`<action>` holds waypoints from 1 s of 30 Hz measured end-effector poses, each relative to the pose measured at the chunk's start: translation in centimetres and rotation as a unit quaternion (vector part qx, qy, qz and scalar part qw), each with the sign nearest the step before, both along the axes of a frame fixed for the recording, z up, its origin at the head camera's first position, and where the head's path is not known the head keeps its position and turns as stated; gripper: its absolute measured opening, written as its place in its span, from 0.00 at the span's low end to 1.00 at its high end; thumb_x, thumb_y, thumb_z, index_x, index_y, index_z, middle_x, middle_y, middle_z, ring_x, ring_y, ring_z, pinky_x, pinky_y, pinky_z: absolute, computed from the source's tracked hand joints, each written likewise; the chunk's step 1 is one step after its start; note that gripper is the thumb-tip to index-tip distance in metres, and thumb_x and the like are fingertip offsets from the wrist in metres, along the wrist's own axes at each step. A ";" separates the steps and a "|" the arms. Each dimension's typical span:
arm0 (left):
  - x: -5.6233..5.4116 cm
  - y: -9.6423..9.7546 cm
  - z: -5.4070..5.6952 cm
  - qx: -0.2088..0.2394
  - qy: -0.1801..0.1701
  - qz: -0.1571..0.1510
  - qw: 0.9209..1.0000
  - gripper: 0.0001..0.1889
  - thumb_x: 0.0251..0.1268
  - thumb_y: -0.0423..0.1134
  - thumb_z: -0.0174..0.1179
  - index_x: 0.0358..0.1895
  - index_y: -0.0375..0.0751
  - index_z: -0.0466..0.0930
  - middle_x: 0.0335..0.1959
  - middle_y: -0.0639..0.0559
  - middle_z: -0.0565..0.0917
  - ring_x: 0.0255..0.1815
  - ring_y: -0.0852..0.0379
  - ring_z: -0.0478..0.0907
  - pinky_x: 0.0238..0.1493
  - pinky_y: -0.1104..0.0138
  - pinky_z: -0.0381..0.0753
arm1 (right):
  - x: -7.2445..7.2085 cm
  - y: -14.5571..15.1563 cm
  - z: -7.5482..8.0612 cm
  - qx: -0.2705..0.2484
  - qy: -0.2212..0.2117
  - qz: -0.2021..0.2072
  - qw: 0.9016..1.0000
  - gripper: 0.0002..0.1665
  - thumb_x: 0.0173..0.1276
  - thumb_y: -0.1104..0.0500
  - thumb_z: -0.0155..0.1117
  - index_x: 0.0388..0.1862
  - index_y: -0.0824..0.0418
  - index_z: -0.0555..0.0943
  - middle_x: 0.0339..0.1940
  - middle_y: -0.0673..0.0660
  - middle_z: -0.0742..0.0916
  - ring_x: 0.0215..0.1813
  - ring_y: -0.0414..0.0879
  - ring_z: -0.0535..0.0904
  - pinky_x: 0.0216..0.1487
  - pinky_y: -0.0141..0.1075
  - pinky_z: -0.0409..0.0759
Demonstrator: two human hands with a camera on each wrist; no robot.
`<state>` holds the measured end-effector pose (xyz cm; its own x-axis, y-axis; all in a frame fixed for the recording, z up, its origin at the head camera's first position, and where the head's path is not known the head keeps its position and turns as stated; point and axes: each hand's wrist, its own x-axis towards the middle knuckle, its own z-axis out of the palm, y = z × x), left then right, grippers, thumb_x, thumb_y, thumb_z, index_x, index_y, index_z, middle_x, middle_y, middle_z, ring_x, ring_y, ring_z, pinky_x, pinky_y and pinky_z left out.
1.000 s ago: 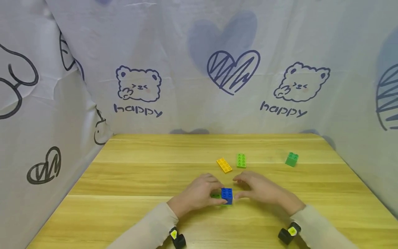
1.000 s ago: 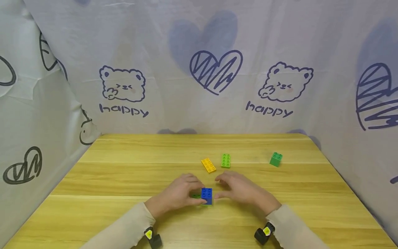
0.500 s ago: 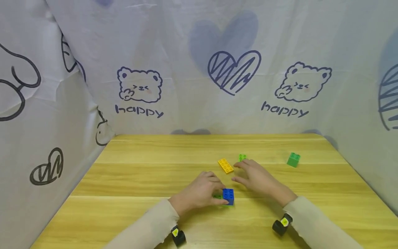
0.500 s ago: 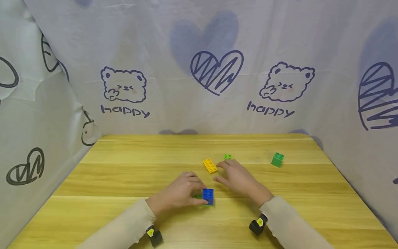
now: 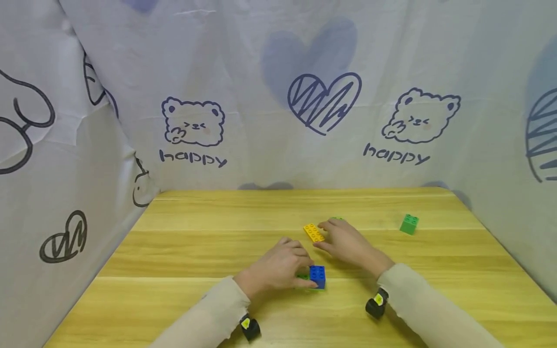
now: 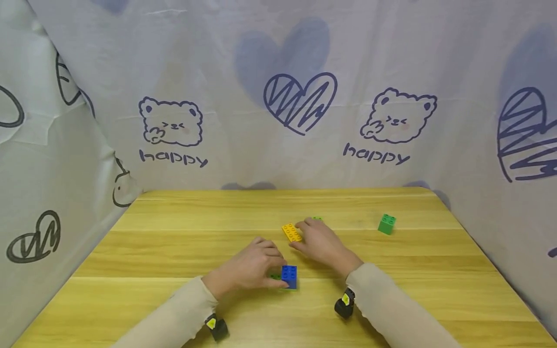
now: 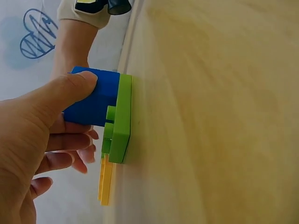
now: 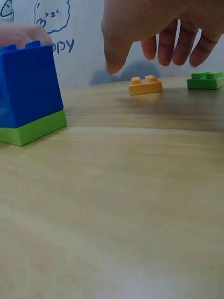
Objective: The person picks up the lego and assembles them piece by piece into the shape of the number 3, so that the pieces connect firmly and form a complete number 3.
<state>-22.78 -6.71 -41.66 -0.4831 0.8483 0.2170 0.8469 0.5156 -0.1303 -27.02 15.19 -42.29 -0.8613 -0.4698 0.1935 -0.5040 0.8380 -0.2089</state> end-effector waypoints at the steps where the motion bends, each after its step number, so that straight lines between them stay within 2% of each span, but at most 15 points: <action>1: 0.0 0.0 0.0 0.000 -0.002 0.000 1.000 0.28 0.62 0.70 0.55 0.50 0.53 0.86 0.46 0.63 0.85 0.51 0.61 0.76 0.53 0.63 0.70 | -0.1 -0.2 -0.1 0.003 -0.002 0.001 1.000 0.33 0.66 0.43 0.67 0.60 0.65 0.78 0.51 0.59 0.83 0.52 0.54 0.79 0.55 0.48 0.77; 6: -0.1 -0.1 -0.3 0.015 -0.011 -0.010 1.000 0.28 0.61 0.69 0.56 0.49 0.52 0.86 0.45 0.63 0.85 0.50 0.61 0.76 0.50 0.65 0.70 | -0.8 -1.0 -0.4 0.025 -0.016 -0.009 1.000 0.34 0.67 0.41 0.65 0.60 0.66 0.77 0.50 0.60 0.83 0.51 0.54 0.79 0.54 0.48 0.77; 14: -0.2 -0.1 -0.7 0.035 -0.024 -0.012 0.999 0.27 0.60 0.68 0.58 0.48 0.50 0.86 0.44 0.62 0.86 0.50 0.60 0.76 0.48 0.66 0.70 | -1.1 -1.7 -0.6 0.016 -0.037 -0.035 0.999 0.32 0.69 0.43 0.64 0.58 0.68 0.77 0.55 0.65 0.81 0.56 0.60 0.78 0.58 0.52 0.74; 24: -0.3 -0.1 -0.9 0.044 -0.020 -0.013 0.999 0.26 0.60 0.68 0.59 0.47 0.51 0.87 0.43 0.62 0.86 0.48 0.61 0.76 0.46 0.67 0.69 | -1.6 -2.2 -1.1 0.033 -0.034 -0.065 0.997 0.25 0.68 0.48 0.64 0.53 0.67 0.79 0.44 0.59 0.83 0.46 0.53 0.79 0.51 0.47 0.78; 30: -0.3 -0.2 -1.0 0.046 -0.024 -0.015 0.999 0.26 0.60 0.67 0.59 0.47 0.51 0.87 0.43 0.62 0.86 0.48 0.61 0.76 0.46 0.67 0.69 | -1.4 -2.2 -1.0 0.043 -0.037 -0.068 0.996 0.25 0.68 0.50 0.64 0.54 0.68 0.79 0.44 0.59 0.82 0.44 0.52 0.79 0.51 0.47 0.78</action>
<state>-23.12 -6.86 -42.64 -0.4693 0.8401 0.2720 0.8664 0.4976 -0.0419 -28.44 12.94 -43.32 -0.9283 -0.3605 0.0909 -0.3711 0.9136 -0.1665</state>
